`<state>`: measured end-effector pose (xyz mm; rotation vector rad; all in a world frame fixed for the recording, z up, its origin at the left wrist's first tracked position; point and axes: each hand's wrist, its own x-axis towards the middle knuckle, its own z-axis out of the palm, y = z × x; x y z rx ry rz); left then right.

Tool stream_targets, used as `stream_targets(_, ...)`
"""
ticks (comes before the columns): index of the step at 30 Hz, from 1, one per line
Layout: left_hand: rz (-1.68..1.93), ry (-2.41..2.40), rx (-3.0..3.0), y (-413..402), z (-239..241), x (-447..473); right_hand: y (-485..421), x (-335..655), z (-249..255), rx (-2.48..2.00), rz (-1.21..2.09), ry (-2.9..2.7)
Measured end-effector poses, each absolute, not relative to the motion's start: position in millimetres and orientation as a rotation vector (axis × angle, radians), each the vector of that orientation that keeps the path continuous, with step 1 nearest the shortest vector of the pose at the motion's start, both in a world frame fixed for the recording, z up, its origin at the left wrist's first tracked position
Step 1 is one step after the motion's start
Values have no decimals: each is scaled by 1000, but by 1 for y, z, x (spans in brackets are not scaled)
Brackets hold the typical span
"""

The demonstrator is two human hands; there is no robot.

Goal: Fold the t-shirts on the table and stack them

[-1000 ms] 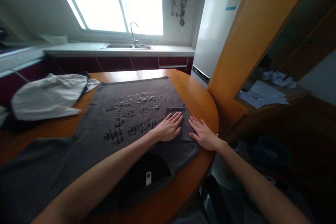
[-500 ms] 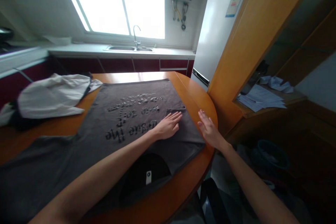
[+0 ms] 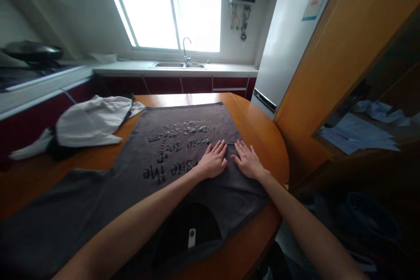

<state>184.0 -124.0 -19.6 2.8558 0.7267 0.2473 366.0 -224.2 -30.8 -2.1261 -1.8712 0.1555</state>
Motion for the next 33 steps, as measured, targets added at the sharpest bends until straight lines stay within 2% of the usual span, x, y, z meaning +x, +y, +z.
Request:
stream_targets(5, 263, 777, 2622, -114, -11, 186, -227, 382, -31, -1956, 161, -1582)
stream_targets(10, 463, 858, 2106, -90, 3, 190, -226, 404, -39, -1883, 87, -1132)
stream_targets(16, 505, 934, 1972, -55, 39, 162, -225, 411, -46, -1927, 168, -1058)
stream_targets(19, 561, 934, 2061, -47, 57, 107, -226, 413, -47, -1949, 202, -1048)
stream_targets(23, 690, 1079, 2205, -57, 66, -13, -225, 419, -54, -1985, 226, -1087)
stream_targets(29, 822, 1905, 2138, -105, 41, -205, -223, 433, -68, -2060, 248, -1089)
stream_targets(33, 652, 2330, 2020, -133, 14, -274, -222, 445, -77, -2104, 102, -1158)
